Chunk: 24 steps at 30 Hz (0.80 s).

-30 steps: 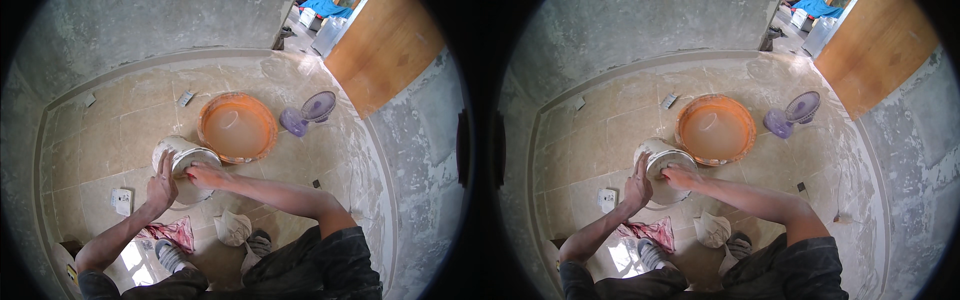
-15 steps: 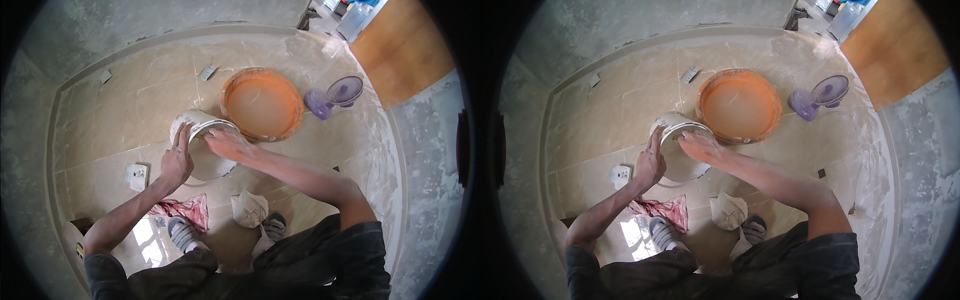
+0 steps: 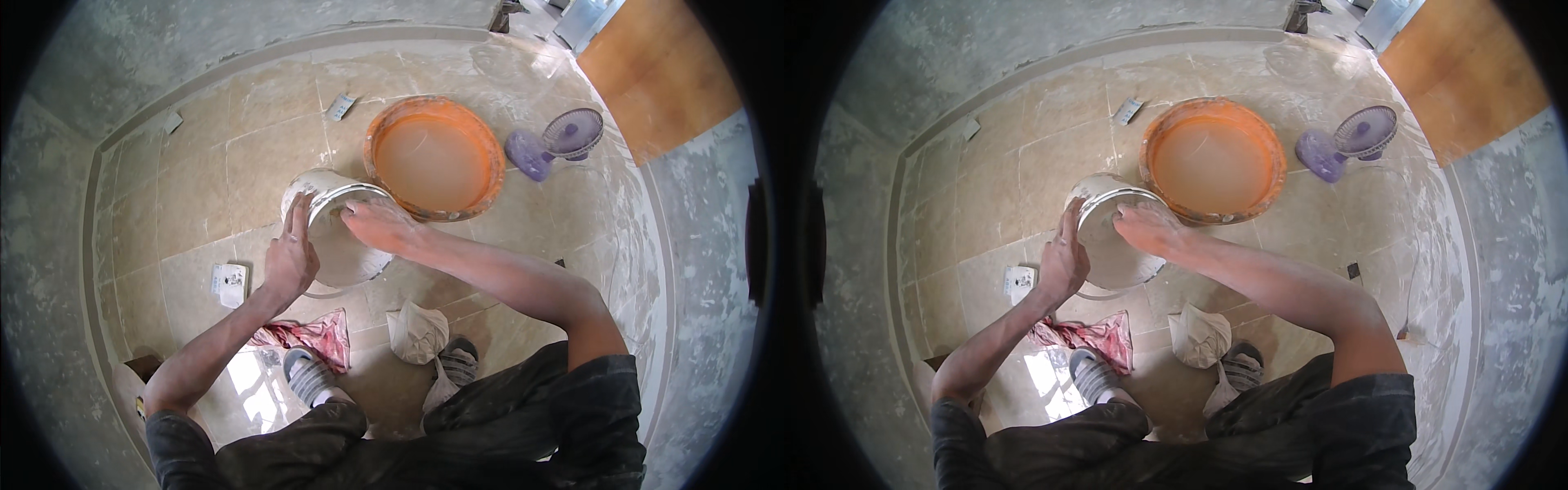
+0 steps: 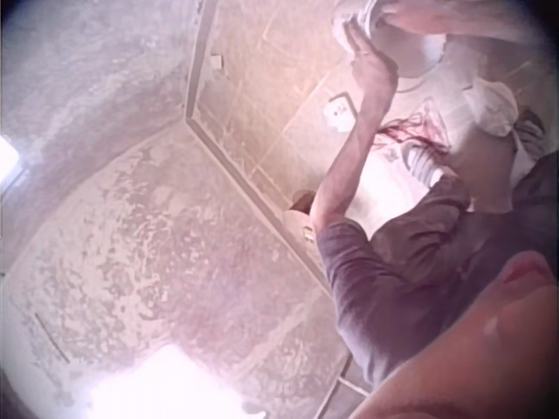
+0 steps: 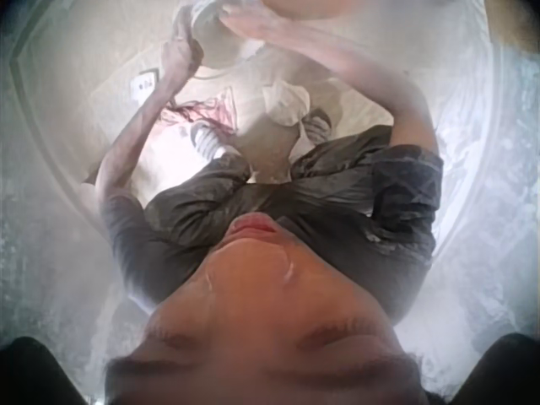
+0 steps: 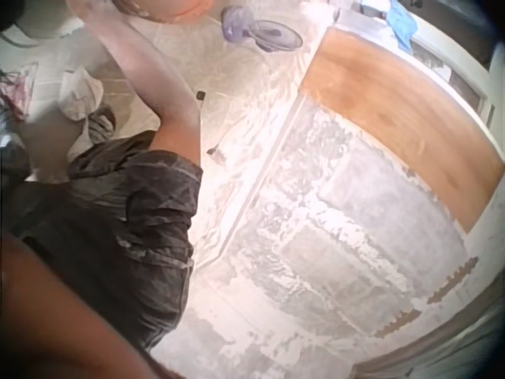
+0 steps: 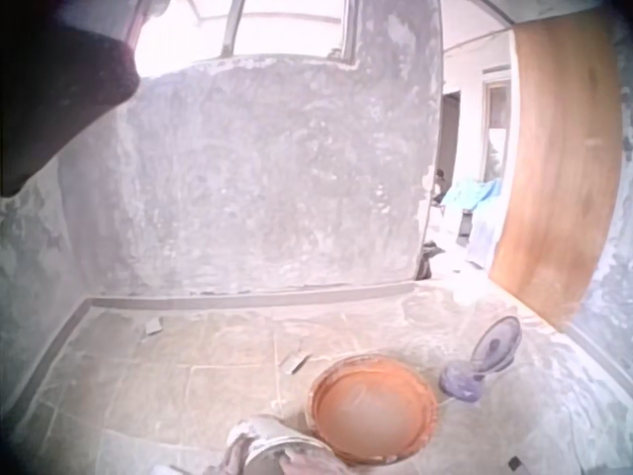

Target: The person prepares a white mixture in a bucket by adding liquid from a plastic cup and stirring it with a brush while sitting on the tiled floor.

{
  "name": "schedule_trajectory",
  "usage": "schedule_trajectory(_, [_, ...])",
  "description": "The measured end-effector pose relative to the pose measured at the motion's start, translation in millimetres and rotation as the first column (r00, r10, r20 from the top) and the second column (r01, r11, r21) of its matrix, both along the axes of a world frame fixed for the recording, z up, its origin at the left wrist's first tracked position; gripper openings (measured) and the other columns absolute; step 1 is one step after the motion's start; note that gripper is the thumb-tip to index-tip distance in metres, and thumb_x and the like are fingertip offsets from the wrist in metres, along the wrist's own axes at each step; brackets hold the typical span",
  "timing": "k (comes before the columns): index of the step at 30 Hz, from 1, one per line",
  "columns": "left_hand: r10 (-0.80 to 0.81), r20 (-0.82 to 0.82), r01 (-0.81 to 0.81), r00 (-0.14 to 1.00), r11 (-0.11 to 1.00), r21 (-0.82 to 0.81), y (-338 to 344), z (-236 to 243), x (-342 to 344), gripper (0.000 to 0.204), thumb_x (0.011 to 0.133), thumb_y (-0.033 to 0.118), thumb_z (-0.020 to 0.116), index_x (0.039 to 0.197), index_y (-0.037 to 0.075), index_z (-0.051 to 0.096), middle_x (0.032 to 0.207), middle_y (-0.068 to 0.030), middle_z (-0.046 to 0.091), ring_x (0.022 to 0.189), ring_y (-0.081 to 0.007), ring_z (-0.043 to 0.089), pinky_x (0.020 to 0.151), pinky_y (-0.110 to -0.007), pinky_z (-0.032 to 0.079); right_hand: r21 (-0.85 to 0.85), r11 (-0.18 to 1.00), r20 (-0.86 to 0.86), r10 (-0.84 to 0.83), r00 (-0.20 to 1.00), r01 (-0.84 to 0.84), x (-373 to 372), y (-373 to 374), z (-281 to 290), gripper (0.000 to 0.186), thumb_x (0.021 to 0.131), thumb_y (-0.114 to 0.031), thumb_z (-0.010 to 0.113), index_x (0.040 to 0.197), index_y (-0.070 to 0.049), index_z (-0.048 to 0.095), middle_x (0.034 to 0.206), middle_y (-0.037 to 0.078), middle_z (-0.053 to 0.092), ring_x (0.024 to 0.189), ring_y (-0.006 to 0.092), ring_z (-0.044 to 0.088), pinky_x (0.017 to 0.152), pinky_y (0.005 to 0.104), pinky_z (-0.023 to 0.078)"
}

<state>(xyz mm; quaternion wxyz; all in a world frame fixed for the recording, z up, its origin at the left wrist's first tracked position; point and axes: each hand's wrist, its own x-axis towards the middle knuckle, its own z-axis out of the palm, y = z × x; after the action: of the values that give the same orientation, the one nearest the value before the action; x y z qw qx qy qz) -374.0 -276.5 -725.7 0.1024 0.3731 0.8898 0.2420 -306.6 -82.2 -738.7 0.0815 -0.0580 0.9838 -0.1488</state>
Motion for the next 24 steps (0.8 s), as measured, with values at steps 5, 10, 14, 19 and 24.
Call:
schedule_trajectory(5, [-0.026, -0.024, 0.026, 0.999, 0.999, 0.033, -2, -3, -3, 0.077, 0.079, -0.004, 0.049, 0.151, 0.011, 0.024, 0.156, -0.0174, 0.030, 0.088, -0.0467, 0.066, 0.073, -0.053, 0.058, 0.025, 0.991, 0.067, 0.127, 0.990, -0.129, 11, -4, -12, 0.024, 0.089, -0.008, 0.048, 0.102, 0.004, 0.063, 0.121, 0.022, 0.061, 0.106, 0.0405, 0.062, 0.090, 0.0486, 0.052])
schedule_trajectory(10, [-0.042, -0.025, 0.043, 0.999, 0.998, 0.050, -1, -1, -4, 0.077, 0.079, -0.005, 0.048, 0.151, 0.011, 0.024, 0.156, -0.0177, 0.030, 0.087, -0.0473, 0.066, 0.073, -0.053, 0.058, -0.124, 0.982, 0.089, 0.154, 0.984, -0.142, 13, -6, -14, 0.019, 0.088, -0.008, 0.051, 0.094, 0.001, 0.067, 0.117, 0.020, 0.063, 0.102, 0.0366, 0.065, 0.088, 0.0469, 0.052])
schedule_trajectory(14, [-0.058, -0.038, 0.060, 0.998, 0.997, 0.045, 2, -1, -1, 0.076, 0.079, -0.005, 0.048, 0.150, 0.010, 0.025, 0.154, -0.0192, 0.032, 0.090, -0.0476, 0.065, 0.075, -0.053, 0.057, -0.195, 0.974, 0.032, 0.119, 0.992, -0.111, -2, 2, 18, 0.017, 0.088, -0.011, 0.056, 0.091, 0.000, 0.069, 0.109, 0.019, 0.066, 0.097, 0.0356, 0.067, 0.085, 0.0465, 0.052])
schedule_trajectory(19, [-0.012, -0.027, 0.015, 1.000, 0.996, 0.082, -4, -3, -7, 0.074, 0.079, -0.006, 0.047, 0.148, 0.009, 0.026, 0.153, -0.0210, 0.033, 0.100, -0.0476, 0.063, 0.079, -0.053, 0.057, -0.139, 0.981, 0.158, 0.154, 0.975, -0.133, -10, 7, 70, 0.018, 0.092, -0.017, 0.058, 0.094, -0.001, 0.065, 0.105, 0.016, 0.063, 0.098, 0.0369, 0.064, 0.085, 0.0484, 0.050])
schedule_trajectory(24, [0.019, 0.013, -0.019, 1.000, 1.000, 0.011, -1, 3, -7, 0.073, 0.079, -0.005, 0.045, 0.148, 0.008, 0.026, 0.152, -0.0210, 0.035, 0.114, -0.0461, 0.057, 0.087, -0.053, 0.055, -0.034, 0.975, 0.157, 0.221, 0.963, -0.218, 8, -4, 51, 0.016, 0.089, -0.013, 0.058, 0.092, 0.000, 0.067, 0.107, 0.017, 0.066, 0.098, 0.0367, 0.065, 0.083, 0.0473, 0.052])
